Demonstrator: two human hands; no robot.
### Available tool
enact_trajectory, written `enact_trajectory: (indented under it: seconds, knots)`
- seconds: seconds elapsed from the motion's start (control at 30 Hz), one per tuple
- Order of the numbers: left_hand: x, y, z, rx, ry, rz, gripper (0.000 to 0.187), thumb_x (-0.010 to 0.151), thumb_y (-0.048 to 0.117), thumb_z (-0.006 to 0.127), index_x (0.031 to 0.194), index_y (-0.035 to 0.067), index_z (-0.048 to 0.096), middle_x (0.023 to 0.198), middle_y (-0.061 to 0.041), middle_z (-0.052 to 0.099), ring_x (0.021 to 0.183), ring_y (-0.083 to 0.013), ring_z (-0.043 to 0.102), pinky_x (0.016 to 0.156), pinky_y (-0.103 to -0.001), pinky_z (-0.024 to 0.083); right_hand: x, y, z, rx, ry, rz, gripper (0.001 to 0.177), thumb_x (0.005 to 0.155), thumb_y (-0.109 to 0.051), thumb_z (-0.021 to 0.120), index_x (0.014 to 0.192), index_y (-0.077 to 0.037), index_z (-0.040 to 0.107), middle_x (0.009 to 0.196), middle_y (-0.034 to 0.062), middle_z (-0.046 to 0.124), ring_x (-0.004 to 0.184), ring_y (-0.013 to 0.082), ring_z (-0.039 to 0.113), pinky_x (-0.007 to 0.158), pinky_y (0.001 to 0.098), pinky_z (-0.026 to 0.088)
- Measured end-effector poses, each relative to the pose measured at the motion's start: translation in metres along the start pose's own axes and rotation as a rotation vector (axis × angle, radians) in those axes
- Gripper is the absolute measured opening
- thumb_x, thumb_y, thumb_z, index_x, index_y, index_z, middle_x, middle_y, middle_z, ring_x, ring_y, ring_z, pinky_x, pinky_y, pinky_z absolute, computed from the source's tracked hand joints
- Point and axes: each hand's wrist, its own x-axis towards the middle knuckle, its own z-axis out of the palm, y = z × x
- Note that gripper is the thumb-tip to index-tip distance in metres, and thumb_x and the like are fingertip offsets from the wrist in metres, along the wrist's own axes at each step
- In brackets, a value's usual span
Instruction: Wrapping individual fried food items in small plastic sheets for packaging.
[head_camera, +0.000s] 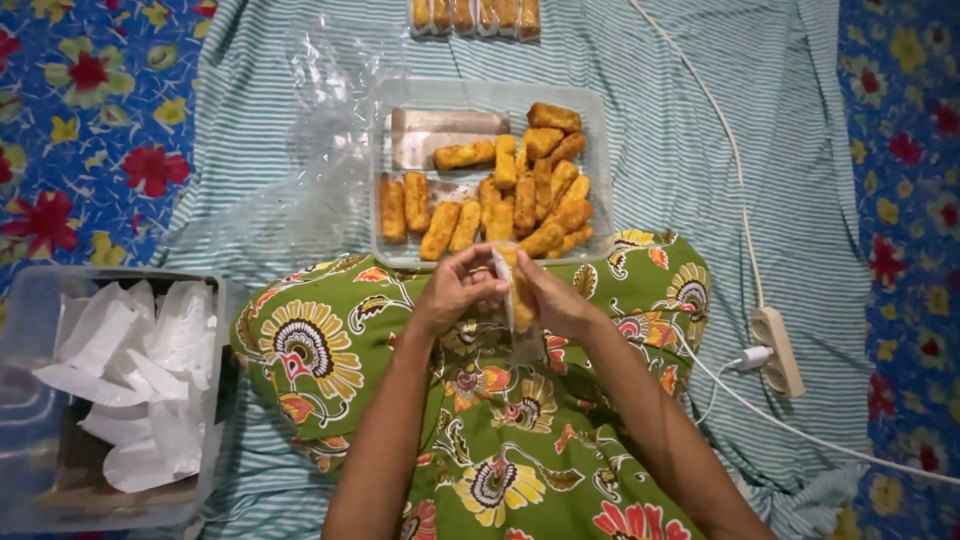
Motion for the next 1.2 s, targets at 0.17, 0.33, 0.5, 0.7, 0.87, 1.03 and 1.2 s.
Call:
enact_trajectory:
  seconds: [0.17,0.33,0.5,0.7,0.87,1.03,1.2]
  knots:
    - [0.001,0.009,0.009,0.021,0.109,0.018,0.074,0.080,-0.008,0.082,0.146,0.004,0.051,0.116,-0.013,0.064,0.076,-0.0187,0.073,0.059,-0.031,0.067,0.013,0.003,-0.009,0.014,0.010,0.039,0.072,0.093,-0.071,0.050,0.130,-0.010,0.062,0.102,0.0064,0.072,0.086,0.0175,0.071,0.077,0.0400,0.062]
    - [0.002,0.009,0.010,0.035,0.183,0.112,0.065,0.085,-0.006,0.078,0.144,0.001,0.051,0.129,-0.018,0.063,0.094,-0.0232,0.075,0.074,-0.033,0.068,0.036,0.017,-0.039,0.114,-0.014,0.009,0.077,0.091,-0.077,0.046,0.127,-0.010,0.062,0.101,0.0110,0.073,0.082,0.0223,0.075,0.072,0.0405,0.065]
    - [0.011,0.004,0.007,0.129,0.328,0.226,0.032,0.093,0.011,0.078,0.121,-0.001,0.068,0.102,-0.016,0.074,0.075,-0.0213,0.076,0.062,-0.031,0.067,0.045,0.021,-0.062,0.343,0.003,-0.175,0.063,0.099,-0.064,0.046,0.134,-0.013,0.056,0.111,0.0159,0.074,0.091,0.0292,0.076,0.081,0.0487,0.063]
    - [0.013,-0.009,0.001,0.395,0.433,0.212,0.010,0.095,0.017,0.077,0.090,0.008,0.074,0.067,-0.010,0.073,0.055,-0.0127,0.069,0.053,-0.026,0.057,0.044,0.005,-0.061,0.450,0.082,-0.266,0.065,0.095,-0.067,0.049,0.135,-0.016,0.055,0.112,0.0145,0.072,0.097,0.0322,0.074,0.091,0.0557,0.060]
    - [0.008,0.010,0.020,0.306,0.260,0.321,0.028,0.095,0.008,0.074,0.122,0.001,0.069,0.112,-0.016,0.070,0.088,-0.0181,0.071,0.070,-0.032,0.064,0.040,-0.006,-0.055,0.524,0.099,-0.341,0.058,0.097,-0.063,0.050,0.129,-0.015,0.056,0.108,0.0138,0.073,0.095,0.0326,0.073,0.090,0.0542,0.061]
    - [0.005,0.013,0.030,0.326,0.263,0.461,0.021,0.094,0.010,0.076,0.112,-0.001,0.071,0.117,-0.015,0.064,0.108,-0.0213,0.066,0.092,-0.035,0.057,0.040,-0.006,-0.054,0.574,0.130,-0.423,0.052,0.098,-0.058,0.053,0.125,-0.013,0.055,0.108,0.0140,0.072,0.094,0.0331,0.073,0.089,0.0541,0.061]
    - [0.003,0.004,0.026,0.541,0.208,0.587,0.031,0.091,0.003,0.070,0.122,0.009,0.071,0.135,-0.013,0.052,0.118,-0.0262,0.062,0.088,-0.031,0.058,0.043,0.000,-0.057,0.618,0.150,-0.447,0.047,0.096,-0.047,0.057,0.119,-0.007,0.063,0.110,0.0133,0.073,0.099,0.0326,0.072,0.093,0.0521,0.058]
